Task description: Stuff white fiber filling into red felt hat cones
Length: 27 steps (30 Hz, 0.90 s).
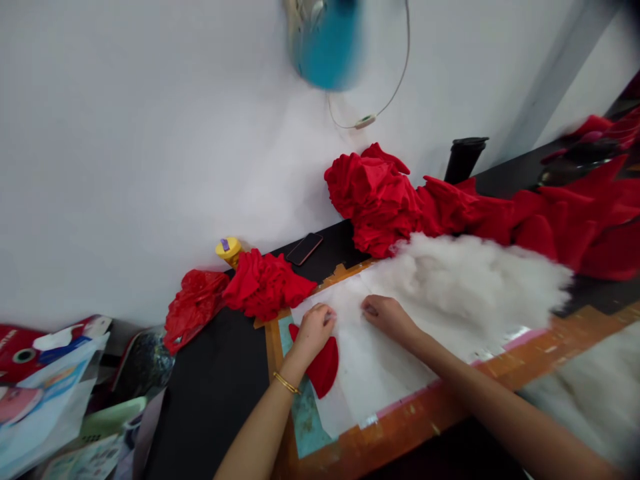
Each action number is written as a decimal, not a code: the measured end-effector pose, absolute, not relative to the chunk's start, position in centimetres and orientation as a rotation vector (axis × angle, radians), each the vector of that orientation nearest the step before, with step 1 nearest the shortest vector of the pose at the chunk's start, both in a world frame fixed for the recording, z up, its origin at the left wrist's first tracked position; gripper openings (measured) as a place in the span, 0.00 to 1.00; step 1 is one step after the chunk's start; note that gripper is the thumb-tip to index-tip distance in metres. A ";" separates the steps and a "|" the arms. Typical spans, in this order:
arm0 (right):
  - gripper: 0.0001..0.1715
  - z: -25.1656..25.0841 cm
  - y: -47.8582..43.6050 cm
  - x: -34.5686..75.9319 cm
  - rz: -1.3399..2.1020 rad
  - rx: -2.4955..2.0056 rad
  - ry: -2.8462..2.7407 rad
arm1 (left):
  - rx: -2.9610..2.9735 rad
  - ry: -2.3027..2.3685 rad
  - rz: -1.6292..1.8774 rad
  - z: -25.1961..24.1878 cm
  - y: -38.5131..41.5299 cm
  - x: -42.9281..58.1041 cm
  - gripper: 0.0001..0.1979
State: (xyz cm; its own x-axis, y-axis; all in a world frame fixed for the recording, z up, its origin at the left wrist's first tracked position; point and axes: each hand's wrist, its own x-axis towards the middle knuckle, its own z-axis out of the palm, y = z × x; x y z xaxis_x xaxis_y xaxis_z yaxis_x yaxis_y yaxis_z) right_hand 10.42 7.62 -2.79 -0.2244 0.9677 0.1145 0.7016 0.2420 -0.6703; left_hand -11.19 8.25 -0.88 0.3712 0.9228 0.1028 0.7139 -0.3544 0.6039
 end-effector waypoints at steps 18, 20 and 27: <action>0.07 -3.0 7.9 12.3 0.864 -1.522 -1.808 | 2.241 1.435 0.562 -0.4 8.0 -8.0 0.06; 0.08 -2.9 7.9 13.5 0.865 -1.554 -1.772 | 2.217 1.451 0.618 -0.4 7.9 -9.0 0.07; 0.24 -2.4 7.3 13.3 0.941 -1.383 -1.824 | 2.107 1.360 0.736 -0.6 8.0 -9.9 0.07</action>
